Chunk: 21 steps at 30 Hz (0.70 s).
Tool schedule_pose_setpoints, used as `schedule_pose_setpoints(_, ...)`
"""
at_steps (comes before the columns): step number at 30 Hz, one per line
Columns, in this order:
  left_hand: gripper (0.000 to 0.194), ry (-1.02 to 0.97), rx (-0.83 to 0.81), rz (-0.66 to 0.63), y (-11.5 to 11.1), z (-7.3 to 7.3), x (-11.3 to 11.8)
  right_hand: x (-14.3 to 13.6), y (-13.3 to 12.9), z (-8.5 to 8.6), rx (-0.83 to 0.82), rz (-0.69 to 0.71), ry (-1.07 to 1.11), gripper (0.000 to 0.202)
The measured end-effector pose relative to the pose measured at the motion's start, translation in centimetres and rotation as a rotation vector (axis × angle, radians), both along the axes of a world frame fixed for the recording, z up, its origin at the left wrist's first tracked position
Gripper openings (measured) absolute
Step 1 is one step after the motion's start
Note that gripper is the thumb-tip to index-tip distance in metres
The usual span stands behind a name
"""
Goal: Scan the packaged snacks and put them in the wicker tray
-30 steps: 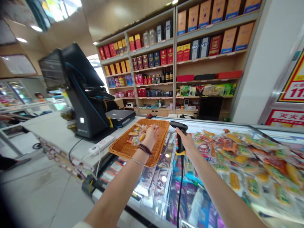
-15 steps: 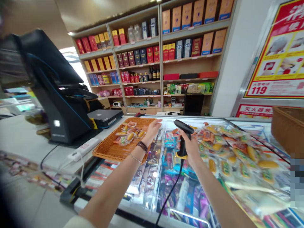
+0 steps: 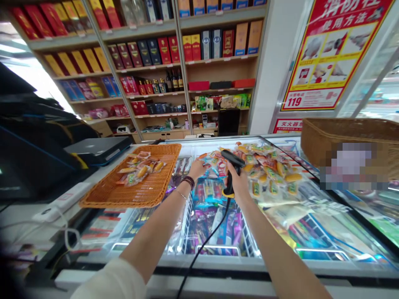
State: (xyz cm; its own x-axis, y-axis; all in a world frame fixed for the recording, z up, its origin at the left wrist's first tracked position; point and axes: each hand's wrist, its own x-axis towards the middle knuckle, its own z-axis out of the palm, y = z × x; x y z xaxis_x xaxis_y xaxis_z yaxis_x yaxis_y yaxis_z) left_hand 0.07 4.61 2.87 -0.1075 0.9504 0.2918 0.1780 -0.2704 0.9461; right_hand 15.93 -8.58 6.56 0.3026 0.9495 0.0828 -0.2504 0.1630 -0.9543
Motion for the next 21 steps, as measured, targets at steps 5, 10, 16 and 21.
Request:
schedule_pose_setpoints(5, 0.045, 0.175, -0.003, 0.03, -1.1, -0.3, -0.5, -0.7, 0.0, -0.8, -0.037, 0.05, -0.103, 0.045)
schedule_pose_setpoints(10, 0.027, -0.078, -0.015, 0.056, -3.1, -1.6, -0.7, -1.0, -0.2, -1.1, -0.065, 0.091, -0.088, 0.043)
schedule_pose_setpoints(16, 0.033, -0.526, -0.064, 0.022, -3.7, -1.6, -1.8, -1.3, -0.6, -1.1, -0.075, 0.121, -0.117, 0.046)
schedule_pose_setpoints(21, 0.041, -0.68, -0.174, -0.101, -4.2, -0.7, -3.3, -1.0, -0.6, -0.9, -0.098, 0.199, -0.291, 0.048)
